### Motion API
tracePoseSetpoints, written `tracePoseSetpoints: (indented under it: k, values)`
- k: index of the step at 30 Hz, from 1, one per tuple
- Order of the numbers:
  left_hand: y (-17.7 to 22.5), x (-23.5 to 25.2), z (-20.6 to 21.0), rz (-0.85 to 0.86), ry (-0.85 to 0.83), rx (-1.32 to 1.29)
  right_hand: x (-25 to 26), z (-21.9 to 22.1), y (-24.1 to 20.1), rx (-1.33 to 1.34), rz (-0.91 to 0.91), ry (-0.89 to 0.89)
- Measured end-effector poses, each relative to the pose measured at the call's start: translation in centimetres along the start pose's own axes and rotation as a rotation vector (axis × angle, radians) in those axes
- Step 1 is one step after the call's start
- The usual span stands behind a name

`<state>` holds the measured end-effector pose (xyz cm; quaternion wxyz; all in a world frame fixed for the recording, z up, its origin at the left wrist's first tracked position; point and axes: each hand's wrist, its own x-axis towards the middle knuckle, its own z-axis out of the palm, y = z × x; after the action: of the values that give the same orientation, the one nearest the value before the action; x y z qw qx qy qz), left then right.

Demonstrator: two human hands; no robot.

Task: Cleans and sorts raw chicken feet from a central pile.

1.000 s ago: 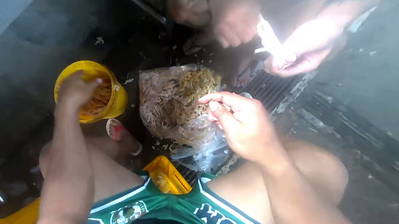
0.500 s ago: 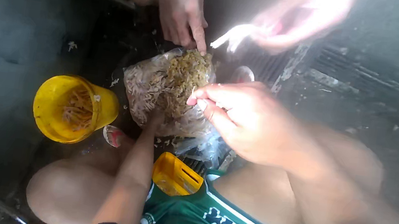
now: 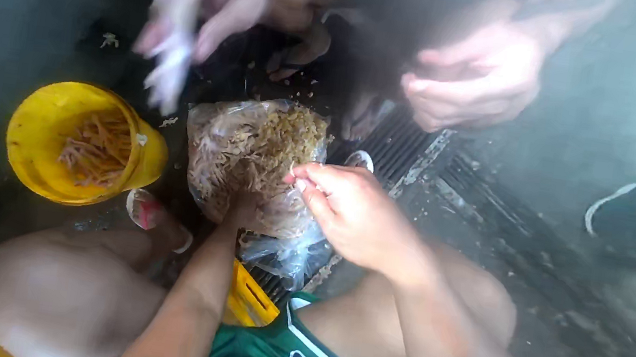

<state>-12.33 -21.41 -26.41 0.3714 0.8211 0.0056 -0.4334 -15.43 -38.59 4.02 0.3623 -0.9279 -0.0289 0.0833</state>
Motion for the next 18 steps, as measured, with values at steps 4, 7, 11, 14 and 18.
tracePoseSetpoints:
  k: [4,7,11,14,18]
  values:
    - [-1.1,-1.4,-3.2,0.104,-0.041,0.053,-0.2,0.8,0.4,-0.098,0.105,-0.087]
    - [0.1,-3.6,-6.8,0.148,-0.082,0.182,-0.3,1.2,-0.3,-0.157,0.148,-0.179]
    - [1.9,-6.6,-10.6,0.093,-0.093,0.162,-0.7,1.8,-1.4,-0.165,0.179,-0.219]
    - [3.9,-9.1,-13.3,0.13,-0.112,0.134,-1.3,2.5,-1.5,-0.167,0.181,-0.205]
    - [7.5,-13.5,-15.5,0.323,-0.084,0.052,-1.6,2.9,-1.7,-0.128,0.33,-0.256]
